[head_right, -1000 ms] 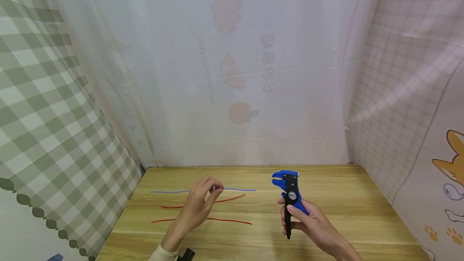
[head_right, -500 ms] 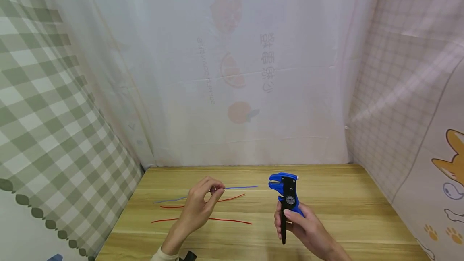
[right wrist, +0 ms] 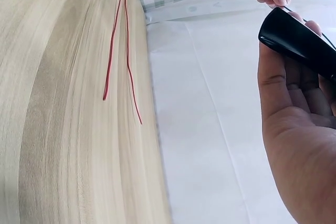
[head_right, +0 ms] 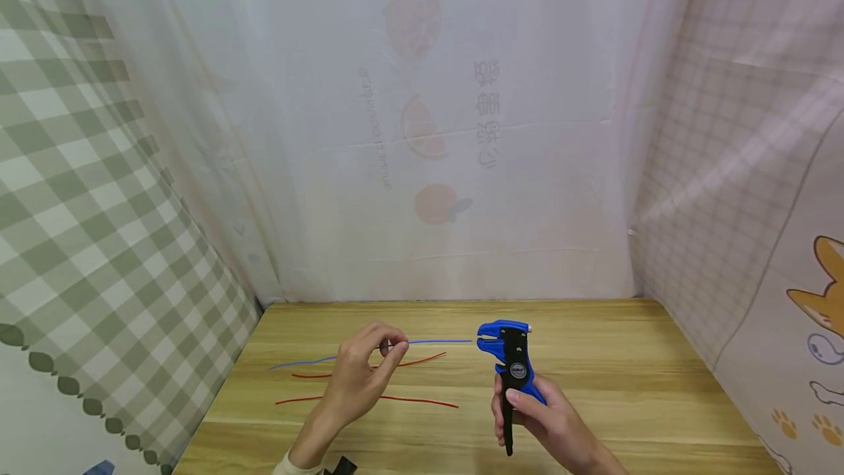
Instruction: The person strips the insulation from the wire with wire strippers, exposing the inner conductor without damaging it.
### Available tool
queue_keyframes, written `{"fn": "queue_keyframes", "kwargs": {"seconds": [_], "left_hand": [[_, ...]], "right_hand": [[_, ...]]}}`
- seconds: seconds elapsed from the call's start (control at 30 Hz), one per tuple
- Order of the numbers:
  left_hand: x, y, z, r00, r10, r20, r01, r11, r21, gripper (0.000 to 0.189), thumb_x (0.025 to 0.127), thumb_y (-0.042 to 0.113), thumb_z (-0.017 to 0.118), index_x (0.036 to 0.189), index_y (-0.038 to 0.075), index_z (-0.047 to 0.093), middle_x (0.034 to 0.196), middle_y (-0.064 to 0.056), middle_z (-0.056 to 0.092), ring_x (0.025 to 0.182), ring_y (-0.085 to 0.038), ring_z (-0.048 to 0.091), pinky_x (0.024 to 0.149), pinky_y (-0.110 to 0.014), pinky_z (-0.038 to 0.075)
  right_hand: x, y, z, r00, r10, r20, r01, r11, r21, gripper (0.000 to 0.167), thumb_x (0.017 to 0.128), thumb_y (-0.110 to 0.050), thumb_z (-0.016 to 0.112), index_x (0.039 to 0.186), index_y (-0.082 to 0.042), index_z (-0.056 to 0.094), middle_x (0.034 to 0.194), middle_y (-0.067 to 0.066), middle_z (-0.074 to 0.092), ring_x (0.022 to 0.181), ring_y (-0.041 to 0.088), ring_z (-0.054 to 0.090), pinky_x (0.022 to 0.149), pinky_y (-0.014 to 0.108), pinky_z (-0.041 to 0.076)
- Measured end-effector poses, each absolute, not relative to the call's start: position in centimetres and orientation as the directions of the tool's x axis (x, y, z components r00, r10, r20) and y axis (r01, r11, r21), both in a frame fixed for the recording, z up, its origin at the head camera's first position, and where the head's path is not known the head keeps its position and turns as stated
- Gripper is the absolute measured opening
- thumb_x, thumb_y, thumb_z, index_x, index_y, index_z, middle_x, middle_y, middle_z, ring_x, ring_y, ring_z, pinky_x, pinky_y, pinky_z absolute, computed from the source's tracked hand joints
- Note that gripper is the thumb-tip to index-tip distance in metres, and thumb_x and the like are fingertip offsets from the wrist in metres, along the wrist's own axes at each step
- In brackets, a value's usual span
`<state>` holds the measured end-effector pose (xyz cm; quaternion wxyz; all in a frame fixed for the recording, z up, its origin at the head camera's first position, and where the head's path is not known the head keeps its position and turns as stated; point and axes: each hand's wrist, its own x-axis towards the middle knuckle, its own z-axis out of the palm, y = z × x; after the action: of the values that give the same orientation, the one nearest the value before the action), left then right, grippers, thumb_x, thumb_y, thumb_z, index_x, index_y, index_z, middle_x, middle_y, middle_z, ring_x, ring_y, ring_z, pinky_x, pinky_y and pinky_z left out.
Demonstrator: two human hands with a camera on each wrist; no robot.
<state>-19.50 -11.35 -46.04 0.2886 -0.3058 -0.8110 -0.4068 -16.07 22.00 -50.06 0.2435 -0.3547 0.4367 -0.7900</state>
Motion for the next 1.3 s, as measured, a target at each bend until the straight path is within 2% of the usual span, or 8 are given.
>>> {"fn": "queue_keyframes", "kwargs": {"seconds": [0.23, 0.43, 0.63, 0.97, 1.13, 1.3], "left_hand": [[-19.2, -11.2, -45.5, -0.64, 0.267, 0.721, 0.735, 0.487, 0.472, 0.01, 0.103, 0.006, 0.081, 0.101, 0.015, 0.079, 0.097, 0.004, 0.076, 0.085, -0.006, 0.066, 0.076, -0.017, 0.057], [-19.1, -11.0, -45.4, -0.621, 0.272, 0.735, 0.748, 0.486, 0.453, 0.011, 0.102, 0.005, 0.082, 0.1, 0.015, 0.079, 0.096, 0.004, 0.076, 0.084, -0.005, 0.066, 0.075, -0.02, 0.059], [-19.0, -10.7, -45.1, -0.634, 0.287, 0.718, 0.741, 0.49, 0.459, 0.009, 0.103, 0.006, 0.081, 0.1, 0.014, 0.079, 0.096, 0.004, 0.076, 0.086, -0.006, 0.068, 0.075, -0.022, 0.06], [-19.1, -10.3, -45.1, -0.612, 0.293, 0.735, 0.754, 0.497, 0.43, 0.011, 0.102, 0.005, 0.082, 0.098, 0.015, 0.079, 0.095, 0.004, 0.076, 0.083, -0.006, 0.065, 0.074, -0.024, 0.06], [-19.0, -10.2, -45.0, -0.616, 0.296, 0.73, 0.749, 0.508, 0.425, 0.01, 0.102, 0.006, 0.082, 0.099, 0.015, 0.079, 0.095, 0.004, 0.076, 0.083, -0.006, 0.065, 0.072, -0.028, 0.061], [-18.9, -10.2, -44.8, -0.624, 0.297, 0.722, 0.739, 0.524, 0.423, 0.009, 0.103, 0.008, 0.083, 0.099, 0.016, 0.08, 0.095, 0.005, 0.076, 0.084, -0.006, 0.066, 0.074, -0.021, 0.058]], "right_hand": [[-16.0, 21.7, -50.2, -0.63, -0.702, 0.332, 0.072, -0.478, -0.875, 0.045, 0.117, 0.001, 0.013, 0.141, 0.001, 0.052, 0.114, 0.014, 0.072, 0.108, 0.019, 0.074, 0.097, 0.043, 0.067], [-16.0, 21.4, -50.2, -0.629, -0.7, 0.338, 0.062, -0.479, -0.876, 0.045, 0.118, 0.001, 0.013, 0.139, 0.002, 0.052, 0.111, 0.018, 0.069, 0.107, 0.019, 0.075, 0.096, 0.043, 0.068], [-16.0, 21.1, -50.1, -0.632, -0.697, 0.339, 0.067, -0.484, -0.873, 0.045, 0.119, 0.0, 0.012, 0.137, 0.001, 0.053, 0.111, 0.015, 0.069, 0.106, 0.019, 0.075, 0.095, 0.043, 0.068], [-15.9, 20.7, -50.1, -0.63, -0.701, 0.334, 0.046, -0.463, -0.885, 0.044, 0.119, 0.0, 0.013, 0.134, 0.002, 0.054, 0.101, 0.034, 0.051, 0.102, 0.018, 0.075, 0.092, 0.043, 0.068], [-15.9, 20.5, -50.1, -0.638, -0.695, 0.33, 0.029, -0.451, -0.892, 0.043, 0.12, 0.0, 0.015, 0.132, 0.004, 0.056, 0.101, 0.03, 0.057, 0.1, 0.018, 0.075, 0.091, 0.043, 0.069], [-15.9, 20.3, -50.1, -0.641, -0.693, 0.331, 0.029, -0.453, -0.891, 0.039, 0.119, 0.0, 0.016, 0.128, 0.01, 0.053, 0.098, 0.033, 0.054, 0.099, 0.017, 0.076, 0.09, 0.043, 0.069]]}}
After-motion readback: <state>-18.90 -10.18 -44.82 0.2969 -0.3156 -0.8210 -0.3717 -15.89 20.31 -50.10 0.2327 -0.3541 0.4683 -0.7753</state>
